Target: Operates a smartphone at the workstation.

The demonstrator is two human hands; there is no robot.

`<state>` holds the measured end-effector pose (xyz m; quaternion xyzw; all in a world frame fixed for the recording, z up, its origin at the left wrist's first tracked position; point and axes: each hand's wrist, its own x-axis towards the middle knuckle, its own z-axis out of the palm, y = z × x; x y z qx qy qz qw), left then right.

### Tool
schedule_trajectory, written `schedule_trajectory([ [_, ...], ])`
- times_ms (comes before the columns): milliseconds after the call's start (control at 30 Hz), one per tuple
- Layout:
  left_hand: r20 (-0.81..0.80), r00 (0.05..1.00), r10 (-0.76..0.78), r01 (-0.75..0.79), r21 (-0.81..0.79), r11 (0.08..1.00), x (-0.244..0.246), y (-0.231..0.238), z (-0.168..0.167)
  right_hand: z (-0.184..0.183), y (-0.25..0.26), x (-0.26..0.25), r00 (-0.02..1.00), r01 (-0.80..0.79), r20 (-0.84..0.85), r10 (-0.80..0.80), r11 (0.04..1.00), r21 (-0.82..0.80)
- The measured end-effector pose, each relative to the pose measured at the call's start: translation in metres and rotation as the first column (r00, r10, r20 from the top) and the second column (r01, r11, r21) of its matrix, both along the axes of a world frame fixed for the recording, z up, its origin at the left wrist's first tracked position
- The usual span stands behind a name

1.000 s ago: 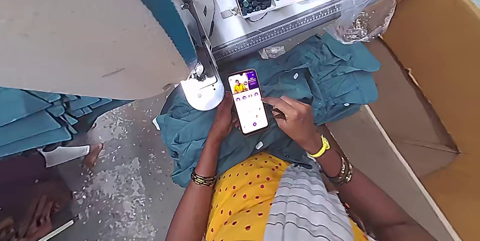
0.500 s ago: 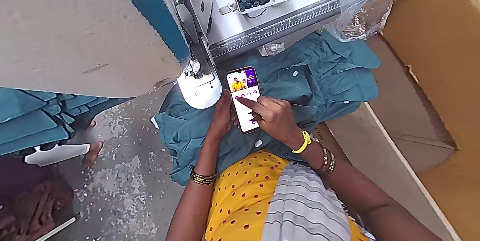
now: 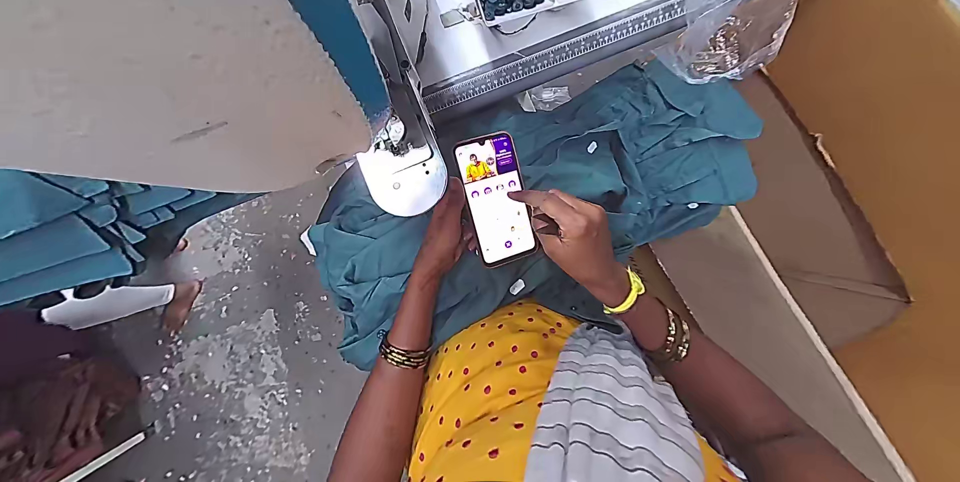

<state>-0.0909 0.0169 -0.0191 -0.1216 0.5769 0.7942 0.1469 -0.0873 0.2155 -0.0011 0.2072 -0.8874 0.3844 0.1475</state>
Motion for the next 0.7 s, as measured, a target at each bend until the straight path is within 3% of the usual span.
schedule_trajectory([
  [700,-0.030,1.000,-0.009,0.010,0.008,1.000,0.0009,0.0003,-0.0002,-0.0057,-0.0007,0.0084,0.999,-0.016,0.038,0.017,0.999,-0.045],
])
